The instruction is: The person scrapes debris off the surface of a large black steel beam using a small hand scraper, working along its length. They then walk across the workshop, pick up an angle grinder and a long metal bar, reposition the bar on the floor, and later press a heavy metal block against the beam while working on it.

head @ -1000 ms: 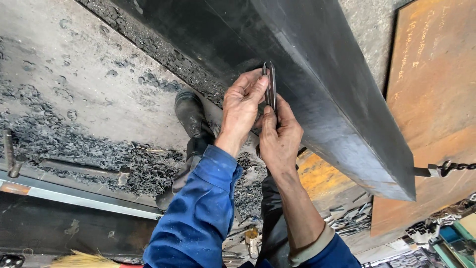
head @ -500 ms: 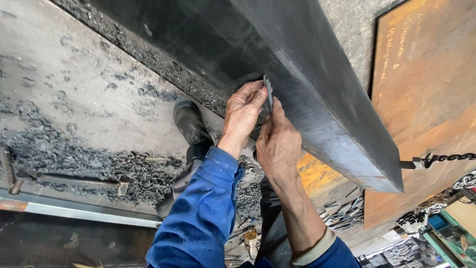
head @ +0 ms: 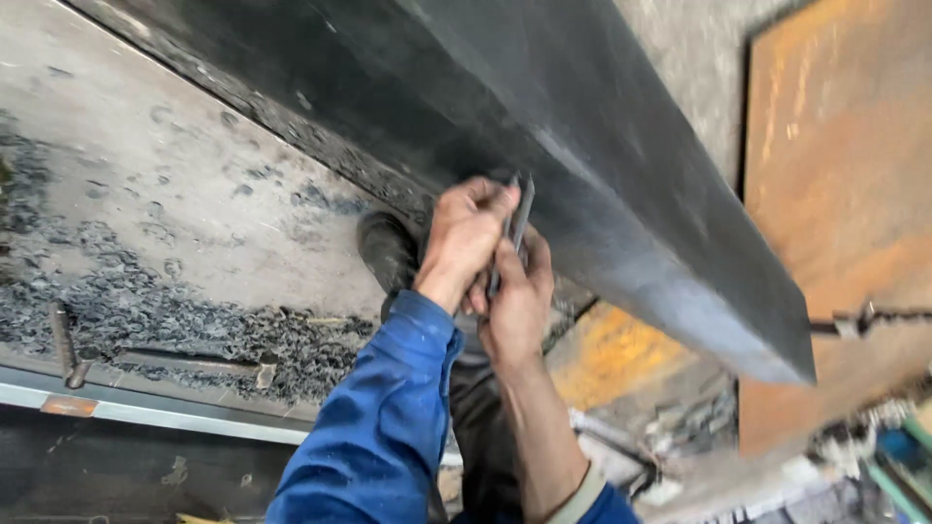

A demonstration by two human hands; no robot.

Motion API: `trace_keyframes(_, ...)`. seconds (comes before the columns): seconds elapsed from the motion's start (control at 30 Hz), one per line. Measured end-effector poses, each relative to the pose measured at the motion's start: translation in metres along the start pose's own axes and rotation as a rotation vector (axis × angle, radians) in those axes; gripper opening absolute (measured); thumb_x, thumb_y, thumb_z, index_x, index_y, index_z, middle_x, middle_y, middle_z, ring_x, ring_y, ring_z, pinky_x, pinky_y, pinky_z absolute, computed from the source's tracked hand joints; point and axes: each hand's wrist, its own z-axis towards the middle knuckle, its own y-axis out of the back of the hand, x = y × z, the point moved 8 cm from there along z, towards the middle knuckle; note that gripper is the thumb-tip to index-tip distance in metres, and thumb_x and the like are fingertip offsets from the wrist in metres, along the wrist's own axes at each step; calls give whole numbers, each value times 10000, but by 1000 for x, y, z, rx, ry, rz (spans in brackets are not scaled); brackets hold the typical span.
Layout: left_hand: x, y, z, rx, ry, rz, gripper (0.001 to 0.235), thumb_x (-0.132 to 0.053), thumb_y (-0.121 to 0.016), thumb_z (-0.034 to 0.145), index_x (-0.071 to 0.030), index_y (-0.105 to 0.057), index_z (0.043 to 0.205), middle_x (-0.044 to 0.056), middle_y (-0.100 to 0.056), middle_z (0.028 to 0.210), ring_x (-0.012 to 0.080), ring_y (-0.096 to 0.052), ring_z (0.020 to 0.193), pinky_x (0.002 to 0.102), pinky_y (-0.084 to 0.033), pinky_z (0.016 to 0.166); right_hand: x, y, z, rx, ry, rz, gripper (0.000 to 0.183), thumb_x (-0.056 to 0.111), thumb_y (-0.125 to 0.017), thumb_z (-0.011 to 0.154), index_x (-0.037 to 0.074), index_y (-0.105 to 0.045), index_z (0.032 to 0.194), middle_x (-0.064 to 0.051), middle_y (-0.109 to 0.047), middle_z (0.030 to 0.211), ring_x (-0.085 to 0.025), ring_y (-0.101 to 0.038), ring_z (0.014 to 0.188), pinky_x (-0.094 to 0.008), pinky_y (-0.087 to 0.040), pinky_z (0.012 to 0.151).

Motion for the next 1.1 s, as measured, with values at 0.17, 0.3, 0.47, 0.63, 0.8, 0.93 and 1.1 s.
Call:
trace_keyframes(0.17,-20,4,-10,-167,-85,587,305,-374,-686,938,-79,-761,962,152,-766,879,304,-745,836,422,-565,735,-4,34,-7,-268,394,-613,432,101,-667,1034,15,-482,1414,-147,-574,1014,-189,-535,832,-346,-507,702)
trace_keyframes(0.3,-29,4,-16,-244,-37,650,276,-369,-715,879,-107,-767,945,154,-762,884,344,-737,875,447,-554,766,22,-8,-22,-87,490,-657,649,141,-661,902,15,-371,1468,-147,-635,1209,-205,-639,1078,-338,-544,880)
trace_keyframes(0.47,-48,-1,-18,-325,-258,916,252,-346,-741,866,-96,-766,869,135,-767,886,354,-725,852,501,-512,753,7,-8,-12,-88,184,-682,470,139,-562,1063,54,-430,1506,-46,-684,1196,-143,-671,1051,-306,-562,881)
trace_keyframes(0.63,-66,6,-17,-192,-33,887,289,-403,-737,885,-116,-770,872,96,-767,801,274,-740,751,438,-549,699,-7,-9,0,8,201,-287,471,14,-677,953,-30,-529,1398,-127,-669,1084,-150,-620,926,-282,-519,784)
trace_keyframes(0.8,-68,21,-33,-165,213,560,316,-373,-650,978,-76,-726,904,98,-676,700,243,-599,529,430,-501,531,11,-26,-7,136,-151,293,372,32,-597,958,13,-541,1326,-155,-631,911,-198,-603,654,-322,-514,513)
trace_keyframes(0.93,-42,47,-29,-213,-12,356,336,-308,-666,1000,8,-737,911,1,-693,721,81,-584,610,265,-489,553,7,-21,-7,282,-310,631,398,57,-556,980,28,-524,1376,-130,-682,1076,-161,-603,752,-263,-507,574)
trace_keyframes(1.1,-11,31,-36,-86,55,117,258,-257,-658,1018,-23,-762,1049,-4,-688,784,65,-610,711,219,-510,653,-13,-13,-3,377,-417,944,422,60,-551,1000,42,-523,1421,-114,-678,1123,-137,-611,834,-240,-509,628)
